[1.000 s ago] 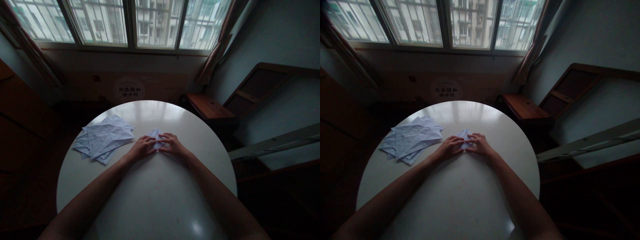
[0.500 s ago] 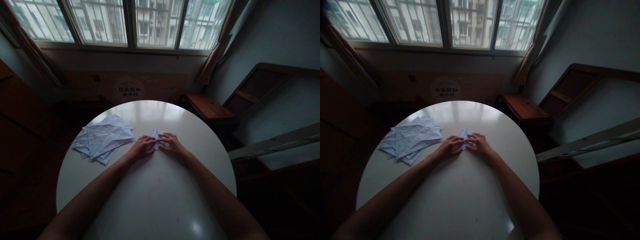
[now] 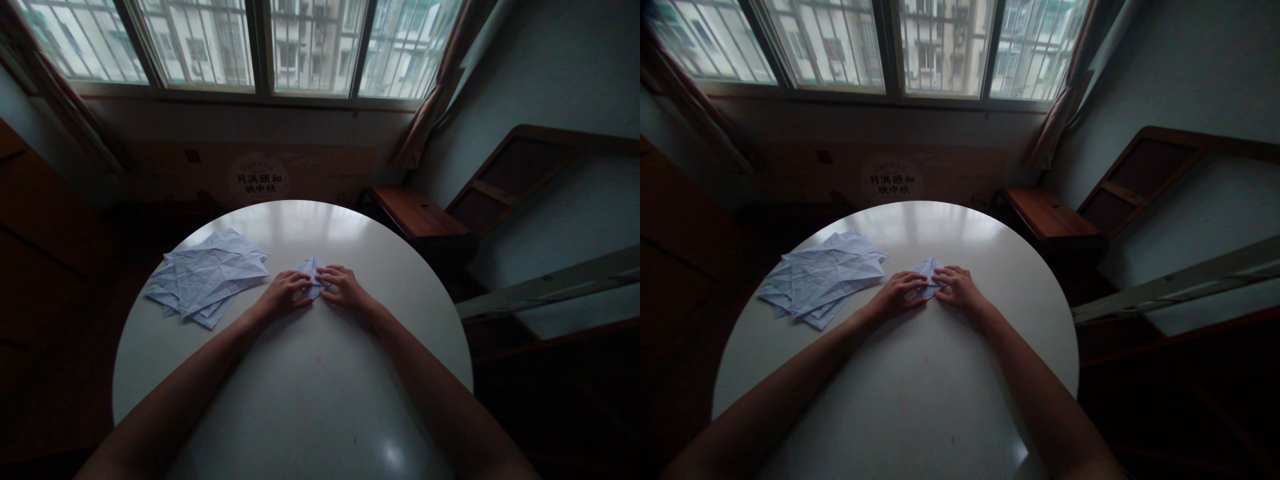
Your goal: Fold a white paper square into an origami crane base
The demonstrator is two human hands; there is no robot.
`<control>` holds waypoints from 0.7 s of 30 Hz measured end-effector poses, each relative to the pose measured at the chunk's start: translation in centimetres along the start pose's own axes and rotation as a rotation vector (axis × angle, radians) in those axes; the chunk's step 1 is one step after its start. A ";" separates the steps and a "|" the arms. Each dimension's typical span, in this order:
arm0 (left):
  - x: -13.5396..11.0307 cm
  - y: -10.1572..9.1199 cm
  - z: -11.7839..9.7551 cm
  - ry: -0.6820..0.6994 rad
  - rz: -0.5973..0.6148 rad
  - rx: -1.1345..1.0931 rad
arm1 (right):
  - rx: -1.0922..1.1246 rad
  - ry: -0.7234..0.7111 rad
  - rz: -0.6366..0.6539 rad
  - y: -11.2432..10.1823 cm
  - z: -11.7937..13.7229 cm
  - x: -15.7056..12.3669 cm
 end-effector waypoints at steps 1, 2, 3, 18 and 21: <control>0.0 0.0 0.0 0.020 -0.014 0.013 | -0.003 -0.004 0.006 0.0 0.0 0.0; 0.0 0.0 -0.1 0.045 -0.022 0.027 | -0.006 -0.007 0.013 0.1 0.0 0.0; 0.0 0.0 -0.2 0.072 -0.021 0.042 | -0.010 -0.009 0.020 0.1 0.0 0.0; 0.4 0.0 -2.4 0.275 0.124 0.268 | -0.015 -0.015 -0.008 0.2 0.2 -0.1; 0.4 -0.2 -2.4 0.253 0.135 0.237 | -0.014 -0.016 0.012 0.2 0.2 -0.1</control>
Point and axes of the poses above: each hand's wrist, its own x-axis towards the middle knuckle, its own y-axis out of the palm, z = x × y, the point moved 4 cm from there along x, towards the middle knuckle
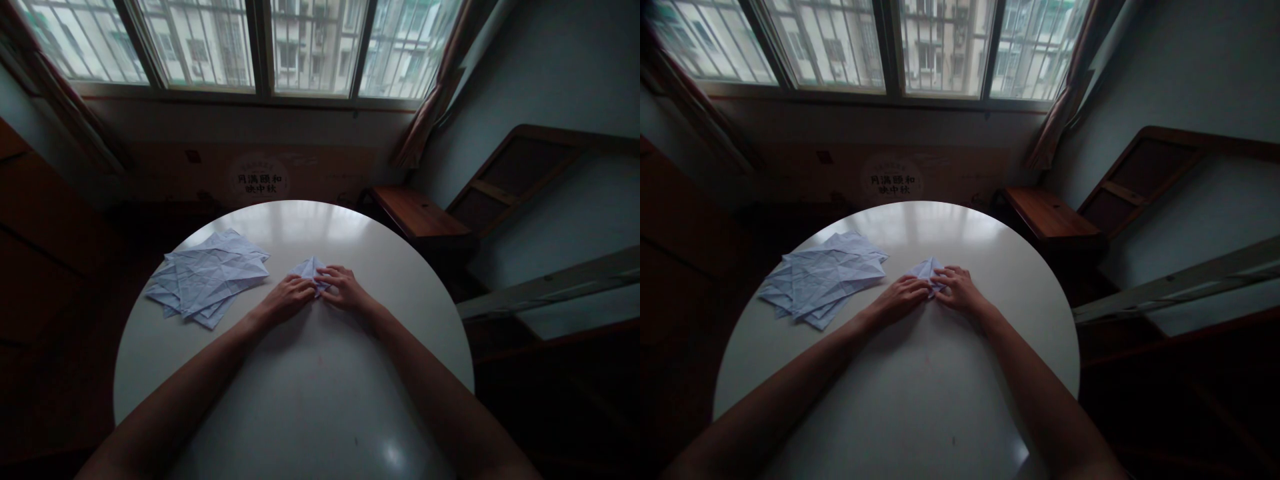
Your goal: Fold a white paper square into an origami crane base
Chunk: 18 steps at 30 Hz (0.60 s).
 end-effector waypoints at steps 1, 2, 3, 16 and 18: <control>0.0 0.0 0.0 -0.007 0.000 -0.015 | 0.000 0.002 0.010 0.0 0.0 0.0; -0.1 0.0 0.1 -0.016 -0.001 -0.030 | 0.000 0.003 0.018 0.0 0.0 0.0; -0.1 0.1 0.2 -0.027 -0.007 -0.043 | 0.001 0.002 0.022 0.0 0.0 0.0; -0.5 0.0 0.8 -0.215 -0.084 -0.158 | 0.051 0.027 -0.002 -0.2 0.1 0.1; -0.5 -0.1 0.8 -0.240 -0.080 -0.135 | 0.053 0.028 -0.005 -0.2 0.0 0.1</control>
Point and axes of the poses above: each hand's wrist, its own x-axis towards the middle knuckle, its own y-axis out of the palm, z = x × y, the point moved 4 cm from there along x, towards the middle knuckle
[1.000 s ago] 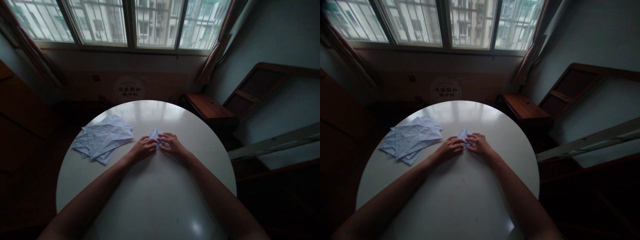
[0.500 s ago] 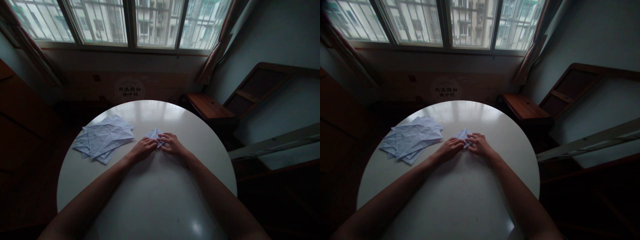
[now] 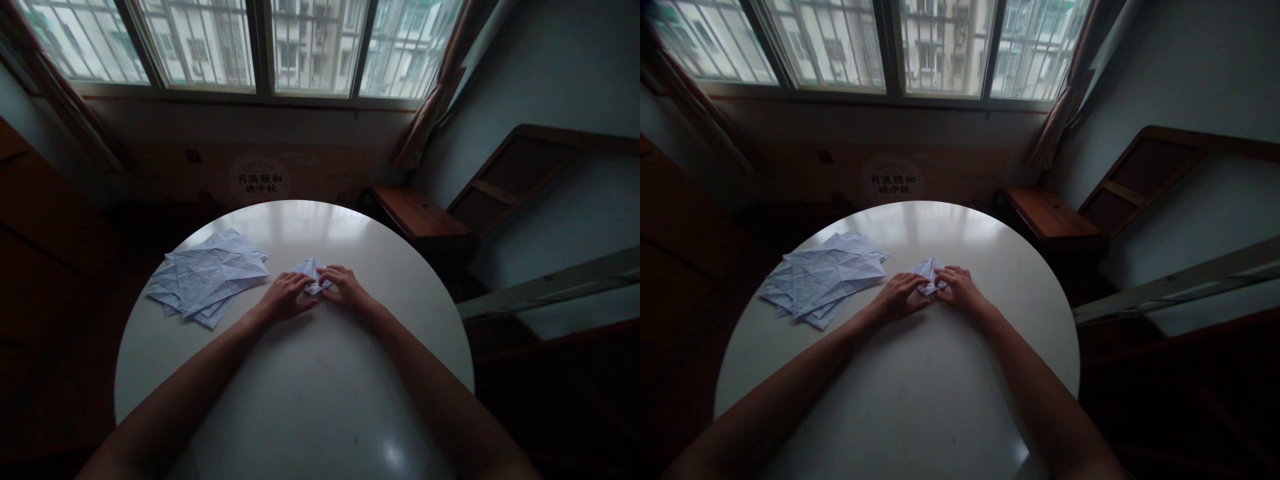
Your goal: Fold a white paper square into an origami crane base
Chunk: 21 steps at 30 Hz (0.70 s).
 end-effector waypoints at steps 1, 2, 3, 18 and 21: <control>0.0 0.0 0.0 -0.006 0.004 0.013 | 0.002 0.001 -0.003 0.0 -0.1 0.0; 0.0 0.0 0.0 -0.011 0.007 0.025 | 0.005 0.003 -0.006 0.1 -0.1 0.1; 0.0 0.0 0.1 -0.019 0.009 0.032 | 0.007 0.006 -0.011 0.1 -0.2 0.1; 0.2 0.4 1.3 -0.112 -0.070 -0.041 | 0.066 0.007 -0.091 0.4 -0.6 0.5; 0.1 0.5 1.5 -0.158 -0.095 -0.089 | 0.050 0.046 -0.096 0.5 -0.3 0.5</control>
Point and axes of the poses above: each hand's wrist, its own x-axis towards the middle knuckle, its own y-axis out of the palm, z = x × y, the point moved 4 cm from there along x, towards the middle knuckle
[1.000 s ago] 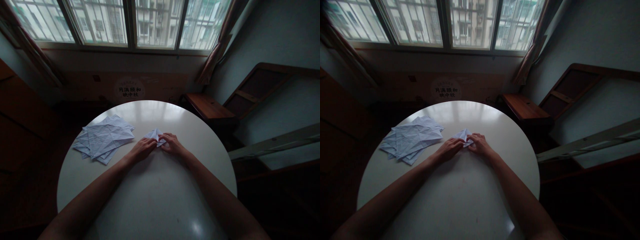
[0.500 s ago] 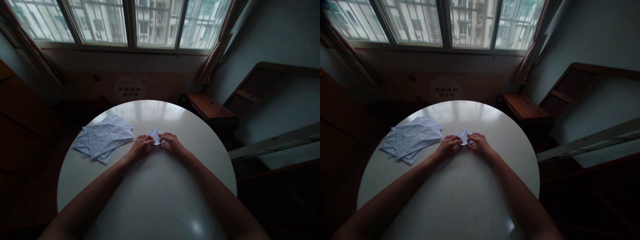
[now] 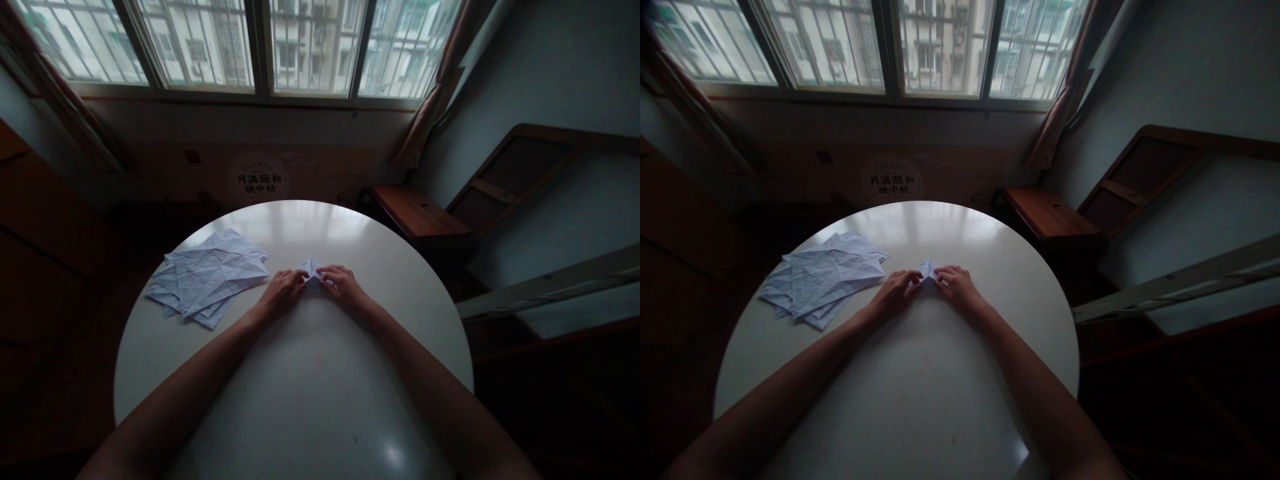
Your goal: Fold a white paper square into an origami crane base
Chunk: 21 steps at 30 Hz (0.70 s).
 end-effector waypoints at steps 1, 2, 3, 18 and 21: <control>0.0 0.0 0.0 0.001 0.007 -0.002 | -0.012 0.023 -0.007 0.0 0.1 -0.1; 0.0 0.1 0.0 0.013 0.020 0.009 | -0.024 0.047 -0.017 0.0 0.2 -0.1; 0.0 0.2 0.0 0.030 0.036 0.027 | -0.036 0.068 -0.029 -0.1 0.3 -0.2; 0.1 -0.2 -0.6 0.119 0.057 0.025 | -0.089 0.106 -0.036 -0.2 0.3 -0.3; 0.0 -0.1 -0.4 0.120 0.058 0.024 | -0.086 0.106 -0.035 -0.3 0.5 -0.3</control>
Point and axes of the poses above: each hand's wrist, its own x-axis towards the middle knuckle, its own y-axis out of the palm, z = x × y, the point moved 4 cm from there along x, towards the middle knuckle
